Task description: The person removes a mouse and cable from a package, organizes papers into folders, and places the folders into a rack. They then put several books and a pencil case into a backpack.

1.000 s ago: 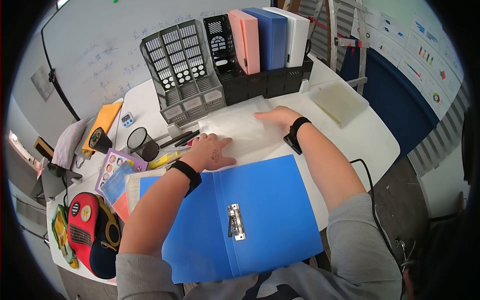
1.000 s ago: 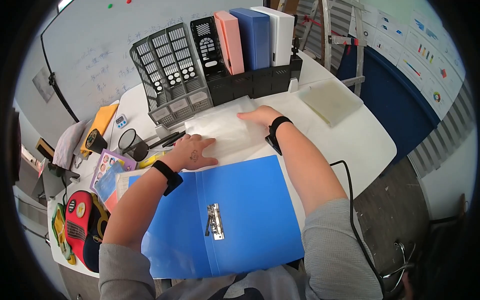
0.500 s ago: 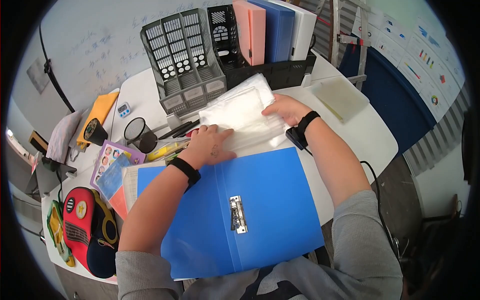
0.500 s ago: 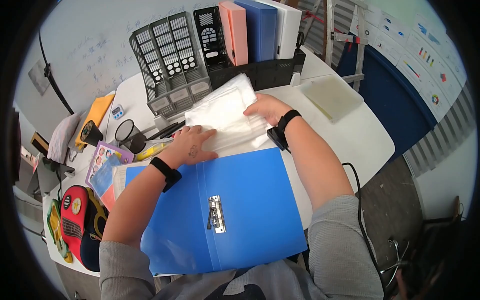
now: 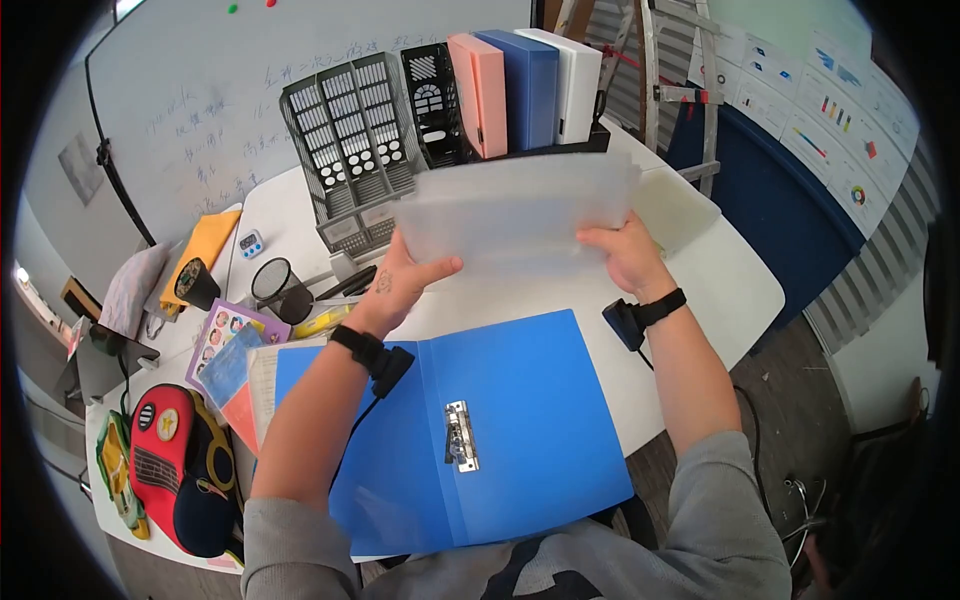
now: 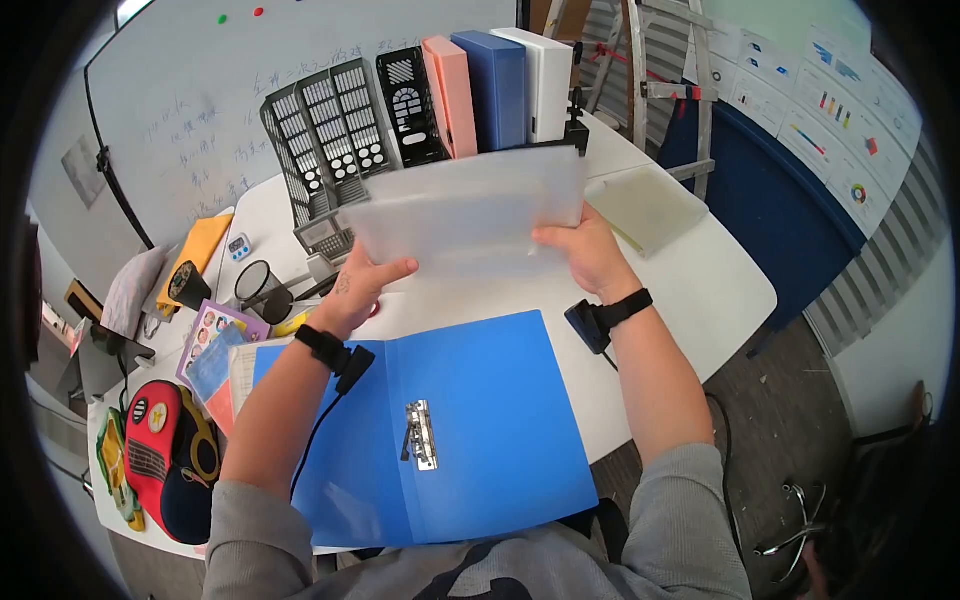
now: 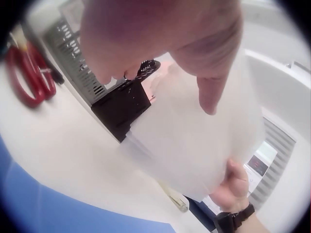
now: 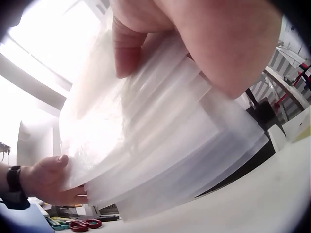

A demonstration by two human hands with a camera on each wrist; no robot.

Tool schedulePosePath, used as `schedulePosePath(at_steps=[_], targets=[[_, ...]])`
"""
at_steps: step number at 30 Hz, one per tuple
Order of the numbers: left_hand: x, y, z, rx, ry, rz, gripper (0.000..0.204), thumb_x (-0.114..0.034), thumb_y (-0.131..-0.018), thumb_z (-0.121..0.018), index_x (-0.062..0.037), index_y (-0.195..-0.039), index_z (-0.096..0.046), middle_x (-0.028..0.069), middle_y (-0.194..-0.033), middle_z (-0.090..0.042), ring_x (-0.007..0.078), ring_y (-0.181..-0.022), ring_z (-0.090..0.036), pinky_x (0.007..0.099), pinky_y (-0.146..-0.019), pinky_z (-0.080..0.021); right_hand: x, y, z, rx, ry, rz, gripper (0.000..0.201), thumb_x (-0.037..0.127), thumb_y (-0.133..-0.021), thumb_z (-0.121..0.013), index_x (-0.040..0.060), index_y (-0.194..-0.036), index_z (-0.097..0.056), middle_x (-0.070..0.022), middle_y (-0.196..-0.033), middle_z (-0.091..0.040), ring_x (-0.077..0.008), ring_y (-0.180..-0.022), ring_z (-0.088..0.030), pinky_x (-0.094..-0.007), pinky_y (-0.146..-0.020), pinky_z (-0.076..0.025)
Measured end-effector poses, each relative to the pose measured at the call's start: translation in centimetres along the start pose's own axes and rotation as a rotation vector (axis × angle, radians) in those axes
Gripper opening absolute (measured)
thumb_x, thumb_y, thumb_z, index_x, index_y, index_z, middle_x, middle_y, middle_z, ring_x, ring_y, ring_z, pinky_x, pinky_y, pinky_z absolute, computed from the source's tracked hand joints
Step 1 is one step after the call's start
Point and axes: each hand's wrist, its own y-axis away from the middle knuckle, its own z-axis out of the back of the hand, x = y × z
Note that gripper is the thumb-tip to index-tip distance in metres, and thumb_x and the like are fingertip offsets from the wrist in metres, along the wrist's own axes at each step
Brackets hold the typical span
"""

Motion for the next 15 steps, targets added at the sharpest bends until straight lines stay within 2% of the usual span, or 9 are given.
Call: schedulePosePath(at_steps=[1,2,4,6,7,9,12,15], targets=[[0.1,-0.4,-0.2,0.160,0.067,-0.023,0.071,-0.017,-0.082,-0.081,0.0013,-0.142,-0.048,0.0178,-0.139,-0.055,0.0205,-0.103,-0.063,0.0335,-0.096,-0.048,-0.3,0.5,0.1,0.038,-0.001,-0.008,0.054,-0.006,-0.080,-0.070,0.0020,-0.132,-0.057,-0.0064,-0.118,-0.066,-0.0183,-0.110,-0.061,-0.0347,-0.098,-0.048],[0.8,-0.6,-0.5,0.165,0.062,-0.027,0.071,-0.017,-0.082,-0.081,0.0013,-0.142,-0.048,0.0178,-0.139,-0.055,0.0205,-0.103,-0.063,0.0335,-0.096,-0.048,-0.5,1.0,0.2,0.075,-0.003,-0.015,0.058,-0.007,-0.079,-0.070,0.0023,-0.134,-0.055,-0.0067,-0.120,-0.065,-0.0193,-0.112,-0.060,-0.0350,-0.099,-0.048],[2.1,-0.8,-1.0,0.168,0.228,0.033,0.044,-0.005,-0.084,-0.077,-0.0005,-0.125,-0.063,0.0102,-0.122,-0.067,0.0197,-0.104,-0.064,0.0329,-0.097,-0.048,-1.1,2.0,0.7,0.117,0.056,-0.053,0.059,-0.006,-0.080,-0.069,0.0039,-0.136,-0.054,-0.0061,-0.123,-0.064,-0.0197,-0.113,-0.060,-0.0353,-0.101,-0.046],[2.4,-0.3,-1.6,0.181,0.182,0.061,0.042,-0.004,-0.084,-0.075,-0.0006,-0.124,-0.063,0.0098,-0.121,-0.067,0.0200,-0.108,-0.062,0.0341,-0.100,-0.046,-1.5,2.9,0.8,0.169,0.196,-0.085,0.064,-0.003,-0.080,-0.070,0.0055,-0.140,-0.051,-0.0063,-0.127,-0.062,-0.0195,-0.115,-0.058,-0.0355,-0.103,-0.045],[2.5,-0.1,-1.9,0.186,0.142,0.090,0.040,-0.002,-0.085,-0.074,-0.0007,-0.123,-0.064,0.0095,-0.120,-0.067,0.0204,-0.113,-0.060,0.0352,-0.104,-0.044,-1.6,3.1,0.9,0.161,0.194,-0.086,0.064,-0.003,-0.080,-0.070,0.0055,-0.140,-0.051,-0.0063,-0.127,-0.062,-0.0195,-0.115,-0.058,-0.0355,-0.103,-0.045],[1.5,0.1,-2.6,0.185,0.133,0.100,0.038,-0.003,-0.084,-0.075,-0.0013,-0.120,-0.066,0.0087,-0.119,-0.068,0.0201,-0.112,-0.060,0.0345,-0.103,-0.044,-1.8,3.1,1.1,0.123,0.222,-0.171,0.065,0.000,-0.081,-0.071,0.0057,-0.142,-0.049,-0.0072,-0.127,-0.061,-0.0198,-0.117,-0.057,-0.0367,-0.103,-0.045],[-0.2,-0.3,-2.9,0.168,0.082,0.044,0.038,-0.005,-0.084,-0.077,-0.0004,-0.120,-0.066,0.0089,-0.118,-0.068,0.0201,-0.113,-0.059,0.0348,-0.103,-0.044,-0.9,2.4,1.1,0.077,0.149,-0.138,0.065,0.002,-0.082,-0.072,0.0049,-0.142,-0.048,-0.0079,-0.128,-0.061,-0.0198,-0.118,-0.057,-0.0378,-0.104,-0.044],[-0.1,-0.7,-2.4,0.251,-0.051,-0.033,0.048,-0.007,-0.084,-0.077,-0.0004,-0.128,-0.059,0.0087,-0.118,-0.067,0.0197,-0.111,-0.062,0.0353,-0.099,-0.049,-0.2,2.2,1.6,0.122,0.151,-0.111,0.065,0.000,-0.081,-0.069,0.0009,-0.141,-0.046,-0.0115,-0.129,-0.060,-0.0212,-0.120,-0.058,-0.0371,-0.103,-0.046]])
